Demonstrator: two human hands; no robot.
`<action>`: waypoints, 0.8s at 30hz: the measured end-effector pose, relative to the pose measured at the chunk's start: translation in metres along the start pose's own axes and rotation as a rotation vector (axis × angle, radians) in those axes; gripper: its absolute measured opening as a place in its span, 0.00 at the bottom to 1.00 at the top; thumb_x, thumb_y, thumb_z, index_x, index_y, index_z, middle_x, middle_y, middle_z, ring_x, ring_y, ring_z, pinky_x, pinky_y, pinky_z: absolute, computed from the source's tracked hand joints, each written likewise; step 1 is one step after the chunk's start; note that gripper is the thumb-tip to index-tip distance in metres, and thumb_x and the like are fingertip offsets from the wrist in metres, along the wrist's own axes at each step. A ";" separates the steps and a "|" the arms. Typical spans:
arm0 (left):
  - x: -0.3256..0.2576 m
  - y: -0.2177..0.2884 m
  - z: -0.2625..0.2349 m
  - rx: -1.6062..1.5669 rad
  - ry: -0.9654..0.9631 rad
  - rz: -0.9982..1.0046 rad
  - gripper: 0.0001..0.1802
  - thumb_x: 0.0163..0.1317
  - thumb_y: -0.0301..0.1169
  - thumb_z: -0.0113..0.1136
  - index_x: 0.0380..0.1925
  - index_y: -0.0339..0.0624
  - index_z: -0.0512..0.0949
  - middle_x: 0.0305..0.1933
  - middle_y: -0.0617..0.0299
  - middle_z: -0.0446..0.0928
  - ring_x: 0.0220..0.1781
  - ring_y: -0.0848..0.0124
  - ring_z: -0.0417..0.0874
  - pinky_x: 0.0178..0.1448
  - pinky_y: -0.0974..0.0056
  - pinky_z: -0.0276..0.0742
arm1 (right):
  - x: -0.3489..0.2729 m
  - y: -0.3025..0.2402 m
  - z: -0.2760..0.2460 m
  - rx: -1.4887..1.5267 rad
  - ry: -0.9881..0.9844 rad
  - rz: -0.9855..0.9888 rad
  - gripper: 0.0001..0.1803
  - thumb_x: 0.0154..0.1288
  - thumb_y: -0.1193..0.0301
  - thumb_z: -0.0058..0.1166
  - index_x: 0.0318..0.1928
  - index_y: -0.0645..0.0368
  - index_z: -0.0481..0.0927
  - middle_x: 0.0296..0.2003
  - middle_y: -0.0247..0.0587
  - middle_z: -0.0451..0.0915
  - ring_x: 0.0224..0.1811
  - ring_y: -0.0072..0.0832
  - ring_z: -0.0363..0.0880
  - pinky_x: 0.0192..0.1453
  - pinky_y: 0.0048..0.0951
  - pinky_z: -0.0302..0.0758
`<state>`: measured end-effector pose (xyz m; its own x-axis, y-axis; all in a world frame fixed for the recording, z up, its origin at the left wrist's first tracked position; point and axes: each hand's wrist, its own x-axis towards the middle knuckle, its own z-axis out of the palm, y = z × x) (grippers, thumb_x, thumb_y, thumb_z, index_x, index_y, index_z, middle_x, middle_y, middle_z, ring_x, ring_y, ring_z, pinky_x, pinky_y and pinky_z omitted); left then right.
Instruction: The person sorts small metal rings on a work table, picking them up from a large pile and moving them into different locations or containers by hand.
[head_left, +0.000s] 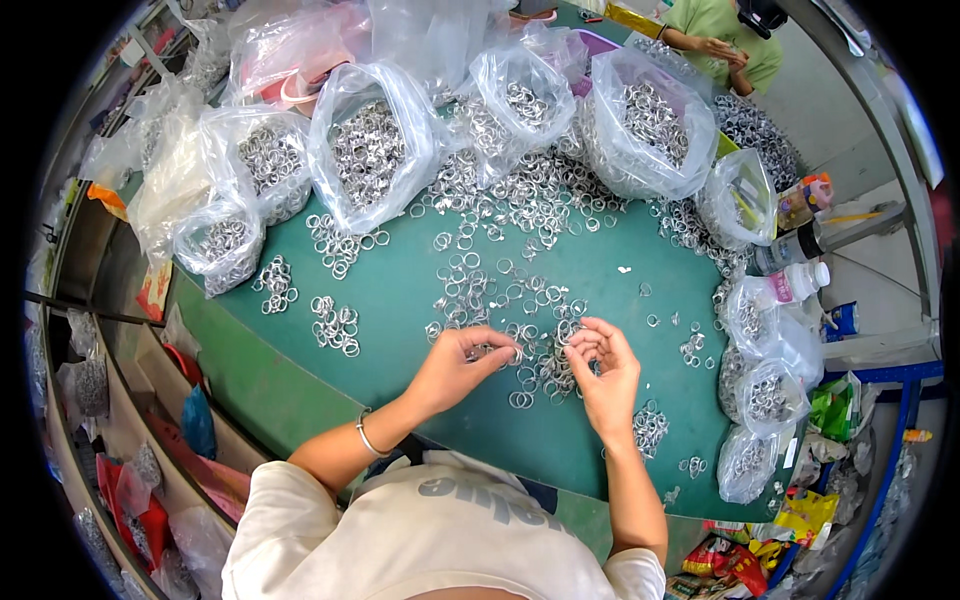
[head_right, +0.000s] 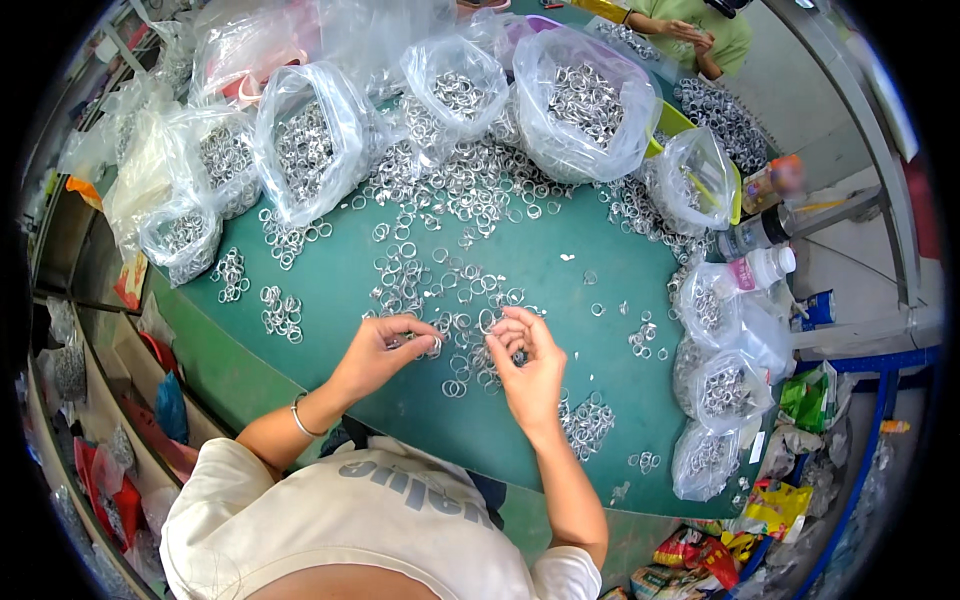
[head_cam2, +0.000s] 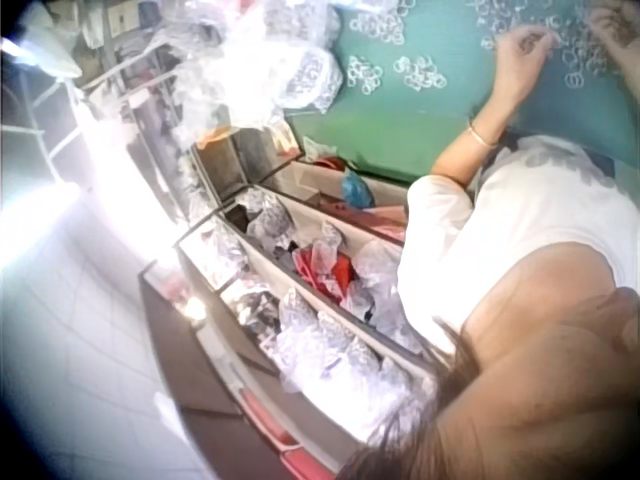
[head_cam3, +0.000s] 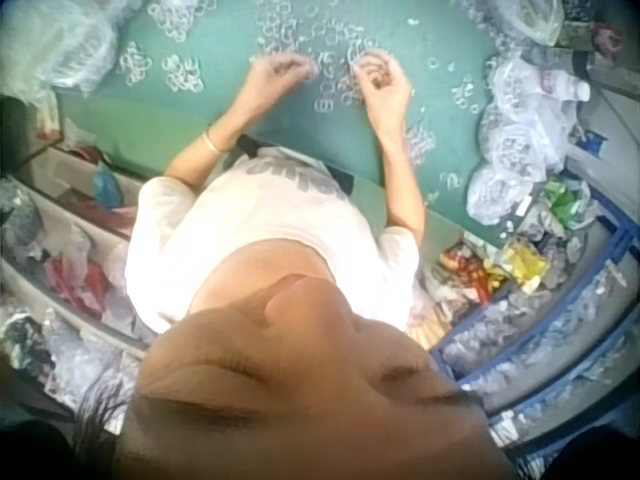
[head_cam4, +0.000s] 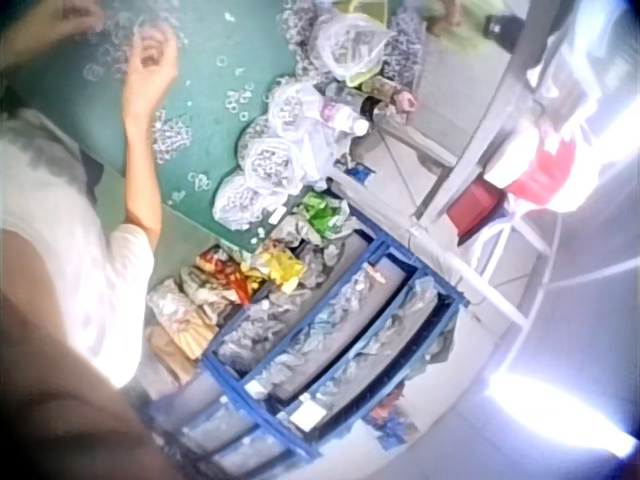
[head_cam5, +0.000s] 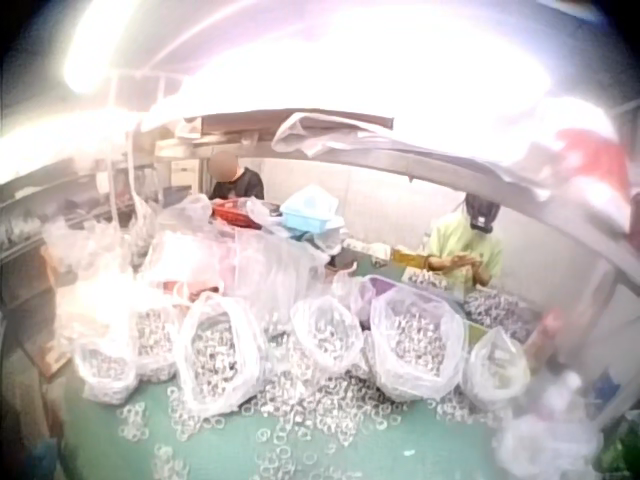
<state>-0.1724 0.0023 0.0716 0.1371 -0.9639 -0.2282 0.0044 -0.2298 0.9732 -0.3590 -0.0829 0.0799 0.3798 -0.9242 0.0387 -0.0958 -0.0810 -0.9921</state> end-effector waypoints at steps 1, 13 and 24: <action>0.000 0.001 0.001 0.006 -0.005 -0.020 0.09 0.62 0.25 0.58 0.40 0.35 0.82 0.40 0.62 0.81 0.37 0.80 0.78 0.41 0.74 0.75 | -0.001 -0.002 0.001 -0.083 0.016 -0.037 0.19 0.54 0.85 0.58 0.49 0.65 0.76 0.34 0.36 0.80 0.31 0.16 0.74 0.36 0.18 0.72; -0.015 -0.023 -0.012 0.347 0.394 0.308 0.05 0.54 0.21 0.63 0.32 0.36 0.82 0.30 0.59 0.79 0.21 0.74 0.69 0.27 0.69 0.66 | 0.035 -0.061 -0.031 -0.443 0.357 -0.649 0.14 0.56 0.87 0.55 0.44 0.69 0.78 0.35 0.40 0.77 0.35 0.23 0.74 0.42 0.23 0.72; -0.037 -0.066 -0.007 0.248 0.719 0.355 0.08 0.50 0.14 0.61 0.32 0.34 0.81 0.32 0.57 0.78 0.18 0.78 0.66 0.24 0.73 0.61 | 0.336 -0.133 -0.108 -0.806 0.536 -0.789 0.11 0.58 0.80 0.54 0.43 0.67 0.79 0.37 0.49 0.80 0.38 0.36 0.79 0.42 0.33 0.75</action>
<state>-0.1711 0.0544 0.0160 0.6876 -0.6835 0.2449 -0.3642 -0.0329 0.9307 -0.3176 -0.4231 0.2379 0.1860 -0.5401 0.8208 -0.6208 -0.7121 -0.3279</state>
